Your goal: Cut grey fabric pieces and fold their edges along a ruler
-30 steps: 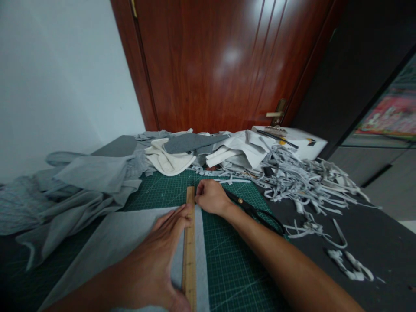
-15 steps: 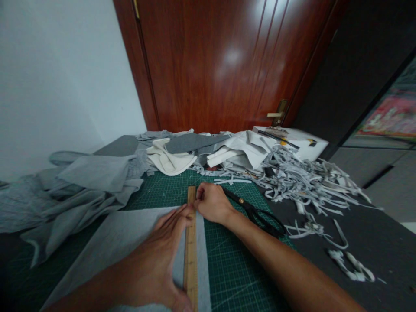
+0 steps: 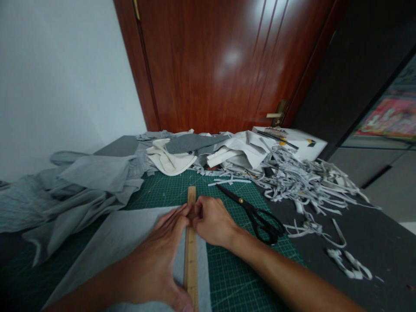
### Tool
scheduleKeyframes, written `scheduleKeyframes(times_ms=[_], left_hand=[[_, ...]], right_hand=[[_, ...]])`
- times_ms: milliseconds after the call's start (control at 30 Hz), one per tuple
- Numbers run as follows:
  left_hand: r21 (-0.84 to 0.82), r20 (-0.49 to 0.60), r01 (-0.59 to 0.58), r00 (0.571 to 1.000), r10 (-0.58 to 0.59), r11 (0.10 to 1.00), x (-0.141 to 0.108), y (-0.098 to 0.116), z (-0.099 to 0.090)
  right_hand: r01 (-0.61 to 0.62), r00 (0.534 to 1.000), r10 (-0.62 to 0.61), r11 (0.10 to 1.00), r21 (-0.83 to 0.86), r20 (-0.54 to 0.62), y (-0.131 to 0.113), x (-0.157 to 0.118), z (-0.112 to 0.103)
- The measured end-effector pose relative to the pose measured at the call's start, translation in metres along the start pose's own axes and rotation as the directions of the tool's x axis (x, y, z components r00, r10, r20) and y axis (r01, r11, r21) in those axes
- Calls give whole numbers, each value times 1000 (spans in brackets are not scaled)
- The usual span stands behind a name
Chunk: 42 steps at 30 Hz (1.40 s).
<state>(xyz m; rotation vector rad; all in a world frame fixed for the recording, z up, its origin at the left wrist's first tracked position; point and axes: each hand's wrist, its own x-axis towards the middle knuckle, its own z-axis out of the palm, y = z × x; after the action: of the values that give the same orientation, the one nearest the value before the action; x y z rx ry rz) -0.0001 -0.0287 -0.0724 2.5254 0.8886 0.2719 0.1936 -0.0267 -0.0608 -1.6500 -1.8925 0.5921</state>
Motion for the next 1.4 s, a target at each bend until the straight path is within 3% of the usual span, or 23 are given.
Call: scheduleKeyframes(times_ms=[400,500,633,767,833,933,1000,1200,1400], left_hand=[[-24,-29,-36,999,35,999,1,1,-1],[-3,-23,-14,1000,14,1000,1,2,0],[3,-39,1,999,-1,1000,1,0,5],[-6,-59,-16,998,15,1000,0,-3,8],[-8,-77,-39,996,38,999,0,-4,8],[-4,-58,-52,997,52,999,-1,-4,6],[5,-39,-43,998,43,999,-1,-4,4],[27,-11,-19,1000,20,999,0,-1,1],[13,-53,-46,998,46,999,-1,0,3]], right_hand=[[-51,997,45,993,111,61,-9,-71,12],[-139,981,116,979,146,159,-9,-90,16],[-278,922,221,949,146,319,-7,-109,17],[-284,885,159,929,238,438,-4,-118,10],[-256,905,130,926,276,405,-4,-116,4],[-206,970,145,919,337,197,-8,-106,-7],[-190,980,158,916,353,117,-13,-99,-12],[-201,966,148,946,253,214,-10,-95,3],[-175,966,136,971,164,221,-3,-103,16]])
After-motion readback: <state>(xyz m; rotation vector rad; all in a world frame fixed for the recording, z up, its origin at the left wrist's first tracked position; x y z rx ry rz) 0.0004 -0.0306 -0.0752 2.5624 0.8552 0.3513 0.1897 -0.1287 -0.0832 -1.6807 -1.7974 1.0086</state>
